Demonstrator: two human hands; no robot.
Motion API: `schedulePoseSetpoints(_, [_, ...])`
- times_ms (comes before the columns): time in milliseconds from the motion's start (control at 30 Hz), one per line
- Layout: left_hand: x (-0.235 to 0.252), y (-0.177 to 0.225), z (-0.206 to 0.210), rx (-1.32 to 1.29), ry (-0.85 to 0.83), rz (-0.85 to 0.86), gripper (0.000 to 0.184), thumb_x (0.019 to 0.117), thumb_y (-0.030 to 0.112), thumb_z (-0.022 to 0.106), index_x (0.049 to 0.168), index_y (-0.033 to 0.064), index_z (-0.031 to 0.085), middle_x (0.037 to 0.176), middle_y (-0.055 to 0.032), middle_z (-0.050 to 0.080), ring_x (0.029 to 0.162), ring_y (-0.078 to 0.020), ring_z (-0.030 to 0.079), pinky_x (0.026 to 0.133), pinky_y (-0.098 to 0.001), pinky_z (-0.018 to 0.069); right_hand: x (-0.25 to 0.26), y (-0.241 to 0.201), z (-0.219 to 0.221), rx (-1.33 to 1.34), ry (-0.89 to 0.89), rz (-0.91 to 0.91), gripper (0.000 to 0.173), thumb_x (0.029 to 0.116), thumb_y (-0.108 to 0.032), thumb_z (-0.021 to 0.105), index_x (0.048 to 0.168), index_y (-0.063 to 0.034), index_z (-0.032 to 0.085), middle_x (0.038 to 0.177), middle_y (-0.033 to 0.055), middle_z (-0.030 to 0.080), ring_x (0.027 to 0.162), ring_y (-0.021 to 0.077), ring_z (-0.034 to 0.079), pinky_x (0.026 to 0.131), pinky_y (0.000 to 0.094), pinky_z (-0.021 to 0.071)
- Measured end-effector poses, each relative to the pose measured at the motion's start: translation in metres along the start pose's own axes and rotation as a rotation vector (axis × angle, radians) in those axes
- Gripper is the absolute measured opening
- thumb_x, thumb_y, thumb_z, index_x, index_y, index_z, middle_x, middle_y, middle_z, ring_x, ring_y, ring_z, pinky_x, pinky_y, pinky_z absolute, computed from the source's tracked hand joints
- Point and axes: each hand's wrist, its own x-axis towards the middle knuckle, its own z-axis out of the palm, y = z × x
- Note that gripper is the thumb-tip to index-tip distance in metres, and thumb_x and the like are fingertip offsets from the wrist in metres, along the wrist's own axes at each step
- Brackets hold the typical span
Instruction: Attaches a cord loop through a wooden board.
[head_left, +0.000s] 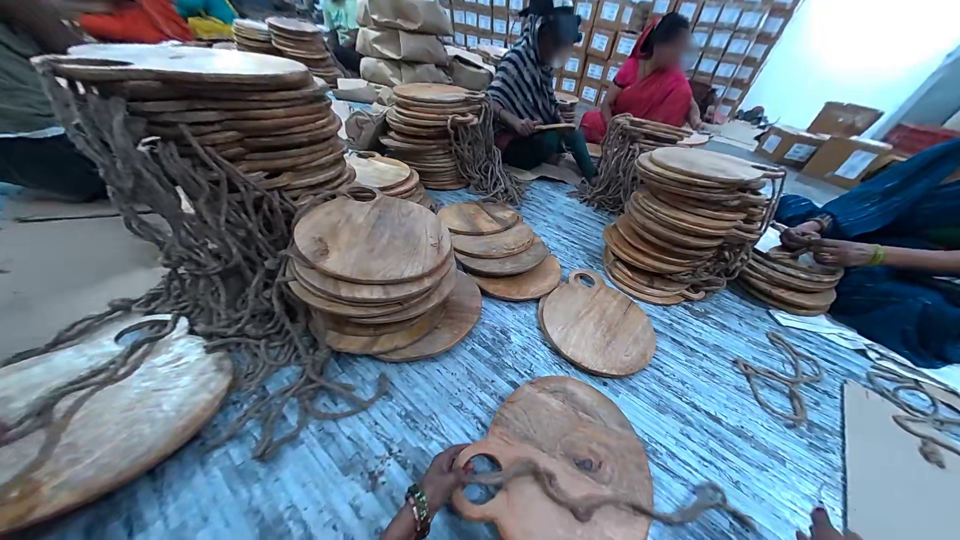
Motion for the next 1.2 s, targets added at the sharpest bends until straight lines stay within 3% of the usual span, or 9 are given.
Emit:
schedulePoseSetpoints(33, [-0.001, 0.001, 0.0, 0.004, -0.005, -0.008, 0.046, 0.0966, -0.011, 0.045, 0.143, -0.0138, 0.04, 0.12, -0.0248, 0.059, 0.093, -0.0162, 0.059, 0.085, -0.0292, 0.049, -0.012, -0.004, 0.006, -0.105, -0.048, -0.137, 0.061, 0.1032, -0.009, 0.053, 0.152, 0.016, 0.026, 0.153, 0.0354, 0.037, 0.136, 0.038, 0.048, 0.112, 0.0448, 0.0401])
schedulePoseSetpoints(100, [-0.001, 0.004, -0.001, 0.013, -0.016, -0.021, 0.046, 0.0973, -0.011, 0.045, 0.143, -0.0133, 0.04, 0.12, -0.0242, 0.059, 0.094, -0.016, 0.059, 0.086, -0.0289, 0.0492, -0.05, -0.009, 0.032, -0.242, -0.221, -0.45, 0.059, 0.1024, -0.008, 0.054, 0.149, 0.0194, 0.03, 0.151, 0.045, 0.033, 0.131, 0.0541, 0.048, 0.109, 0.0531, 0.0431])
schedulePoseSetpoints(200, [0.0, 0.003, -0.004, 0.05, -0.032, -0.034, 0.046, 0.0982, -0.01, 0.046, 0.144, -0.0129, 0.04, 0.122, -0.0254, 0.058, 0.097, -0.0186, 0.06, 0.088, -0.031, 0.0494, -0.123, -0.017, 0.076, -0.447, -0.661, -0.716, 0.046, 0.1006, -0.014, 0.059, 0.136, 0.0159, 0.054, 0.137, 0.039, 0.054, 0.129, 0.0546, 0.053, 0.109, 0.0631, 0.0404])
schedulePoseSetpoints(333, [0.003, 0.001, -0.005, 0.062, -0.037, -0.024, 0.046, 0.0971, -0.01, 0.046, 0.143, -0.0132, 0.041, 0.121, -0.0252, 0.059, 0.096, -0.02, 0.06, 0.088, -0.033, 0.0502, -0.207, -0.025, 0.116, -0.938, -1.128, -0.704, 0.06, 0.0987, -0.034, 0.067, 0.143, 0.0051, 0.054, 0.146, 0.0319, 0.051, 0.139, 0.0523, 0.043, 0.114, 0.0684, 0.0278])
schedulePoseSetpoints(467, [0.004, 0.0, -0.007, 0.037, -0.031, -0.015, 0.046, 0.095, -0.012, 0.047, 0.141, -0.0139, 0.042, 0.116, -0.0218, 0.06, 0.091, -0.0158, 0.059, 0.084, -0.0298, 0.05, -0.23, -0.017, 0.13, -1.112, -1.269, -0.629, 0.039, 0.1061, -0.012, 0.052, 0.137, 0.0114, 0.054, 0.138, 0.0326, 0.055, 0.134, 0.0483, 0.049, 0.11, 0.0607, 0.0359])
schedulePoseSetpoints(633, [0.009, -0.001, -0.018, -0.018, -0.042, -0.01, 0.043, 0.0971, -0.01, 0.047, 0.14, -0.013, 0.042, 0.108, -0.0155, 0.063, 0.085, -0.01, 0.06, 0.081, -0.0263, 0.0509, -0.178, -0.007, 0.115, -0.753, -1.642, -0.366, 0.033, 0.1077, -0.018, 0.048, 0.116, 0.0105, 0.062, 0.091, 0.0211, 0.062, 0.081, 0.0283, 0.058, 0.078, 0.0454, 0.0462])
schedulePoseSetpoints(733, [0.007, 0.007, -0.022, -0.024, -0.061, -0.031, 0.043, 0.0976, -0.008, 0.048, 0.14, -0.0119, 0.042, 0.106, -0.0129, 0.063, 0.083, -0.0078, 0.06, 0.08, -0.025, 0.0508, -0.164, -0.016, 0.112, -0.707, -1.708, -0.231, 0.035, 0.1098, -0.023, 0.041, 0.104, 0.0033, 0.064, 0.07, -0.0012, 0.046, 0.058, 0.0072, 0.039, 0.058, 0.0275, 0.0356])
schedulePoseSetpoints(1033, [0.006, 0.005, -0.041, -0.07, 0.029, -0.063, 0.034, 0.1016, -0.009, 0.045, 0.135, -0.0121, 0.049, 0.103, -0.0116, 0.063, 0.08, -0.0067, 0.06, 0.077, -0.0228, 0.0515, -0.064, -0.031, 0.077, -0.628, -1.556, -0.051, 0.034, 0.1076, -0.021, 0.04, 0.082, -0.0131, 0.06, 0.052, -0.0139, 0.035, 0.041, -0.0016, 0.029, 0.041, 0.0182, 0.0265])
schedulePoseSetpoints(1200, [0.004, 0.003, -0.041, -0.09, 0.025, -0.081, 0.033, 0.1019, -0.008, 0.047, 0.134, -0.0112, 0.05, 0.101, -0.0101, 0.064, 0.08, -0.0075, 0.061, 0.077, -0.0237, 0.0521, -0.053, -0.016, 0.098, -0.673, -1.459, -0.276, 0.029, 0.1058, -0.015, 0.048, 0.083, -0.005, 0.064, 0.057, -0.0114, 0.039, 0.047, -0.0014, 0.032, 0.048, 0.019, 0.0282])
